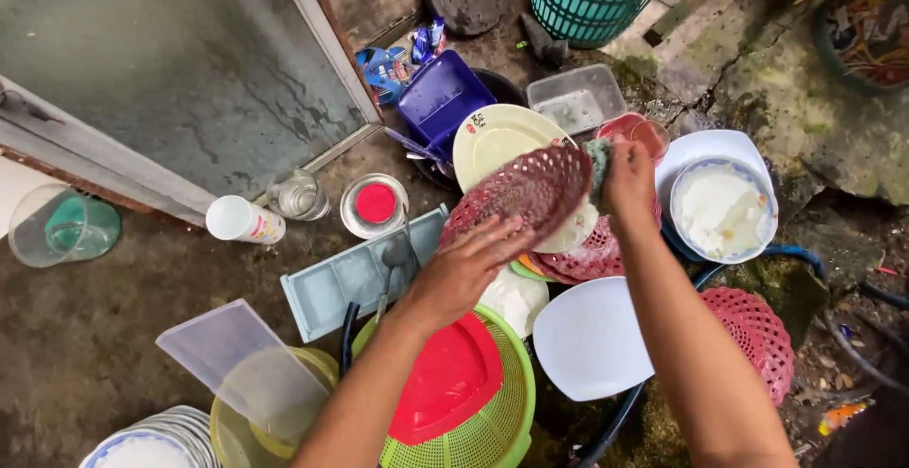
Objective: Washing and rinsing various kitchenware including plates, bowls, and colanders in an outdoor setting.
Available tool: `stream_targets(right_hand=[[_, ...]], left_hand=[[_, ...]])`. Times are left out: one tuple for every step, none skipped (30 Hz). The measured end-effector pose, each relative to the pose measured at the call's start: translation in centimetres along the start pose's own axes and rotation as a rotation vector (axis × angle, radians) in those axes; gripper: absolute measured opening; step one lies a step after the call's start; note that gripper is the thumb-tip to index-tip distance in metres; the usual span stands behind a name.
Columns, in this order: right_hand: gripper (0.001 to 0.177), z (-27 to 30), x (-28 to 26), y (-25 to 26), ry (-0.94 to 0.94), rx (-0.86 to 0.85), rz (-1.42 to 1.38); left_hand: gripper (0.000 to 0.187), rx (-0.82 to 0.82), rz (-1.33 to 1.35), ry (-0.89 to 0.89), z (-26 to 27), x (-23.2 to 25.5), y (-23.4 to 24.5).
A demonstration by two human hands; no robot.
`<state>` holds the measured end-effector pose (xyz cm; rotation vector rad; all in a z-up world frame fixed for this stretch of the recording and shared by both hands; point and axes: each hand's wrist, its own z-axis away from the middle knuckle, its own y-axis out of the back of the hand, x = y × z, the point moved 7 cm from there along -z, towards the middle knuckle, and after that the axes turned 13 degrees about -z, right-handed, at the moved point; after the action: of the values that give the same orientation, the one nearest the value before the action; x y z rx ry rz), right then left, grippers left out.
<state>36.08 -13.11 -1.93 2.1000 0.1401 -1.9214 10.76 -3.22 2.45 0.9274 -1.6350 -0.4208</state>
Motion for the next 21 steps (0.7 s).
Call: stream_targets(right_hand=[[0.027,-2.0,2.6,0.5,-0.064,0.019,-0.125],[0.032,-4.3,5.2,0.9,-0.124,0.035,-0.253],[0.032,-5.3,4.1,0.5,-0.12,0.035,-0.256],[0.031,-6.2,3.4,0.2,-0.142,0.03,-0.216],[0.032,-7.1,2.7,-0.2,-0.164,0.025,-0.175],[0.032,-10.0,5.1,-0.9,-0.165,0.029,-0.18],[0.03,-12.8,7.9,-1.7,-0.22,0.023,-0.014],[0.034,-15.4,10.8,-2.4,-0.28,0.015,0.154],[0.034,-17.3,12.9,-2.9,-0.286,0.016,0.151],[0.037,-19.0,15.0,-4.0,-0.24,-0.088,0.323],[0.046,-20.6,17.2,-5.2,-0.192,-0.194,0.492],[0.046,-20.8,17.8,-5.9,-0.198,-0.198,0.491],[0.047,-21.0,18.1,-7.4,-0.119,-0.318,0.613],[0.049,-20.7,18.7,-8.9,-0.04,-0.439,0.734],[0.049,-19.4,15.2,-9.6,-0.048,-0.446,0.733],[0.053,-17.5,12.6,-10.3,-0.155,-0.542,0.767],[0.058,-15.5,10.0,-11.0,-0.263,-0.639,0.799],[0.058,-16.2,11.8,-11.7,-0.281,-0.651,0.8],[0.052,-17.1,13.1,-12.3,-0.233,-0.626,0.875],[0.053,-18.1,14.2,-12.4,-0.184,-0.593,0.951],[0.053,-18.0,16.0,-12.8,-0.2,-0.597,0.955]], left_hand=[[0.046,-0.054,-0.198,-0.038,-0.4,-0.6,-1.6],[0.047,-0.105,-0.401,-0.078,-1.0,-1.5,-3.2],[0.047,-0.102,-0.404,-0.081,-1.2,-2.2,-4.4],[0.038,-0.039,-0.525,-0.14,-1.4,-2.5,-5.4],[0.03,0.026,-0.644,-0.2,-1.5,-2.9,-6.4],[0.03,0.023,-0.646,-0.205,-1.6,-3.4,-7.3],[0.03,0.029,-0.678,-0.223,-1.7,-3.9,-8.2],[0.03,0.032,-0.708,-0.239,-1.6,-4.4,-9.1],[0.03,0.025,-0.709,-0.24,-1.9,-4.8,-9.8],[0.029,0.03,-0.693,-0.239,-2.0,-5.1,-10.5],[0.028,0.036,-0.678,-0.238,-2.0,-5.5,-11.2],[0.028,0.03,-0.678,-0.234,-2.3,-5.6,-11.4],[0.031,0.008,-0.667,-0.217,-2.6,-5.8,-11.7],[0.035,-0.015,-0.654,-0.199,-2.7,-5.9,-12.0],[0.035,-0.023,-0.652,-0.192,-3.0,-6.1,-11.7],[0.048,-0.106,-0.631,-0.187,-3.1,-6.2,-11.9],[0.063,-0.189,-0.609,-0.182,-3.1,-6.3,-12.1],[0.063,-0.204,-0.6,-0.171,-3.2,-6.4,-12.1],[0.075,-0.226,-0.604,-0.156,-3.3,-6.5,-12.2],[0.086,-0.245,-0.607,-0.15,-3.5,-6.4,-12.3],[0.086,-0.257,-0.595,-0.148,-3.4,-5.9,-12.1]])
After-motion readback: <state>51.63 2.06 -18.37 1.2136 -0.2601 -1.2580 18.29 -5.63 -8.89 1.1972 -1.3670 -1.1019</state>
